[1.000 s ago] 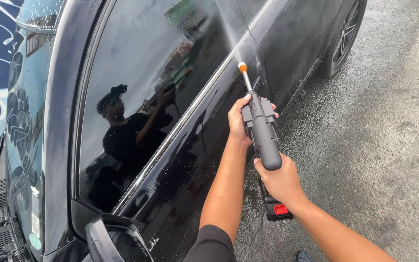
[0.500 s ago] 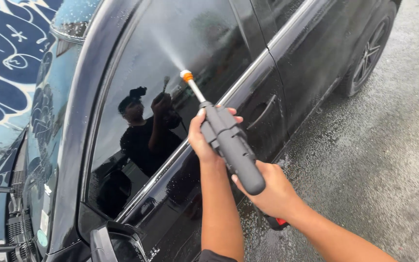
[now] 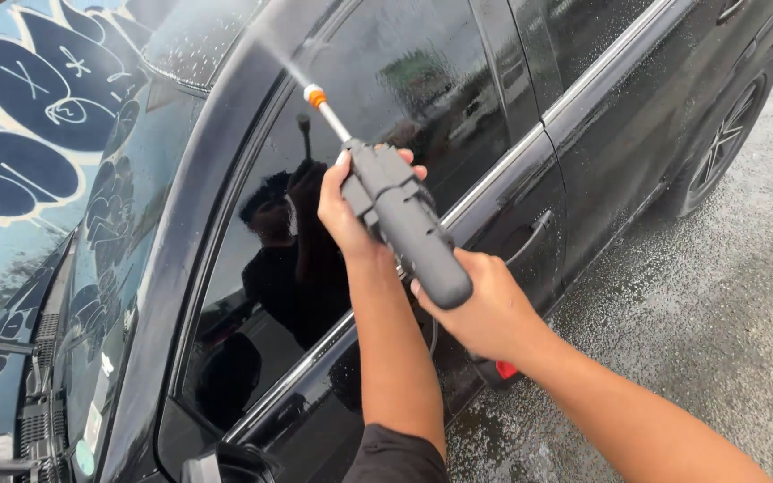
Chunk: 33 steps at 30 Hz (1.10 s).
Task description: Rinsing the exterior of a black car using a portable battery-powered pressure washer, covering the hood, doors, and wheels.
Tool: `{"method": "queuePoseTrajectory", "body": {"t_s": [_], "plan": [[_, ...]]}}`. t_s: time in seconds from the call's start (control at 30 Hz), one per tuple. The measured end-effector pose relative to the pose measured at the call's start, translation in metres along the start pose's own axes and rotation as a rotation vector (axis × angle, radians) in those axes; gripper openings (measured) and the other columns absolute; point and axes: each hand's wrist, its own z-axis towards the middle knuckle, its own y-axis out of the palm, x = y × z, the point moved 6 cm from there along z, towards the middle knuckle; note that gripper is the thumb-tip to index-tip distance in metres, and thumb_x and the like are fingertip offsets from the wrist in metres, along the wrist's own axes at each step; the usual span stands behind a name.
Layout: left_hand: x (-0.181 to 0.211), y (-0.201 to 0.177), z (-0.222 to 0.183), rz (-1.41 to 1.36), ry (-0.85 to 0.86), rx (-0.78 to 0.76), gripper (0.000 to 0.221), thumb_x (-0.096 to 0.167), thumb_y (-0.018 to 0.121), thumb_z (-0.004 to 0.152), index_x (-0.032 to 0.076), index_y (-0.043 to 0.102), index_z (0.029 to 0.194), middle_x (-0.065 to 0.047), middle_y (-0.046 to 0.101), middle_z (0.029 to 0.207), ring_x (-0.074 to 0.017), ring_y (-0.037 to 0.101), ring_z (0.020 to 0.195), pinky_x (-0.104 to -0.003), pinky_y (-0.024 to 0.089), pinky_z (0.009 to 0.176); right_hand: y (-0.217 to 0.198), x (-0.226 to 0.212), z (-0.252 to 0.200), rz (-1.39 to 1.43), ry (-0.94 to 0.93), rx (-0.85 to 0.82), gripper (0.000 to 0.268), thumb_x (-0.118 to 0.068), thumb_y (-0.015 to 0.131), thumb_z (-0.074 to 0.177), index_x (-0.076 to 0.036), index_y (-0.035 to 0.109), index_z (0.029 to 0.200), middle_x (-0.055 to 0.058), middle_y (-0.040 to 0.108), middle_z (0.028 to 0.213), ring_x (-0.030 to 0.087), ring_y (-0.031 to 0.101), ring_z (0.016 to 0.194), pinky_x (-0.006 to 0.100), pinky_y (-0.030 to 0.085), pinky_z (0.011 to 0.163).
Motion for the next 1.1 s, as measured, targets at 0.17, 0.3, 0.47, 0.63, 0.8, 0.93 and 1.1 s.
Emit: {"method": "queuePoseTrajectory", "body": {"t_s": [0.17,0.3,0.47,0.63,0.8,0.93,1.1], "plan": [[-0.026,0.025,0.046,-0.036,-0.091,-0.095,0.045,0.036,0.058,0.09,-0.008,0.065,0.095,-0.027,0.071,0.087,-0.0386,0.07,0.068,-0.044,0.056,0.057,-0.02,0.005,0.038,0.075,0.009,0.099,0.031,-0.023,0.077,0.088,-0.012,0.054,0.071,-0.001,0.043,0.058,0.013,0.032,0.051,0.032,0.03,0.047],[-0.059,0.038,0.092,-0.135,-0.125,-0.118,0.032,0.031,0.069,0.087,-0.001,0.074,0.094,-0.027,0.075,0.087,-0.042,0.075,0.068,-0.046,0.062,0.055,-0.045,-0.005,0.056,0.113,-0.161,0.215,0.036,-0.01,0.075,0.084,0.002,0.054,0.057,0.01,0.049,0.046,0.015,0.05,0.048,0.028,0.041,0.046],[-0.088,0.07,0.125,-0.061,-0.147,-0.228,0.04,0.032,0.056,0.09,-0.007,0.065,0.085,-0.03,0.071,0.083,-0.0409,0.068,0.066,-0.045,0.055,0.058,-0.086,0.002,0.089,0.207,0.163,0.146,0.023,-0.021,0.069,0.087,-0.013,0.056,0.071,0.001,0.043,0.053,0.014,0.032,0.044,0.031,0.03,0.041],[-0.135,0.095,0.166,-0.088,-0.105,-0.247,0.031,0.028,0.057,0.091,-0.003,0.061,0.087,-0.028,0.07,0.082,-0.0378,0.067,0.068,-0.049,0.059,0.064,-0.138,0.014,0.123,0.18,0.043,0.141,0.037,-0.017,0.066,0.087,-0.012,0.046,0.056,0.003,0.045,0.046,0.014,0.037,0.042,0.03,0.033,0.046],[-0.178,0.129,0.195,-0.015,-0.099,-0.181,0.042,0.031,0.054,0.091,-0.008,0.068,0.086,-0.027,0.072,0.081,-0.0346,0.068,0.067,-0.042,0.055,0.061,-0.197,0.023,0.153,0.127,-0.017,0.107,0.039,-0.016,0.064,0.088,-0.01,0.049,0.052,0.003,0.051,0.045,0.015,0.051,0.048,0.033,0.046,0.062],[-0.205,0.151,0.216,0.082,-0.04,-0.025,0.027,0.028,0.058,0.089,0.004,0.061,0.078,-0.014,0.069,0.072,-0.0277,0.064,0.061,-0.04,0.053,0.056,-0.242,0.03,0.175,0.119,-0.01,0.095,0.036,-0.018,0.062,0.086,-0.011,0.049,0.053,0.002,0.051,0.045,0.013,0.049,0.05,0.03,0.045,0.064],[-0.248,0.173,0.238,0.095,-0.048,0.019,0.022,0.027,0.06,0.087,0.009,0.056,0.075,-0.004,0.06,0.065,-0.021,0.056,0.054,-0.037,0.05,0.053,-0.288,0.047,0.197,0.189,-0.061,0.084,0.037,-0.014,0.06,0.086,-0.011,0.045,0.052,0.001,0.048,0.043,0.012,0.048,0.051,0.028,0.047,0.069]]}}
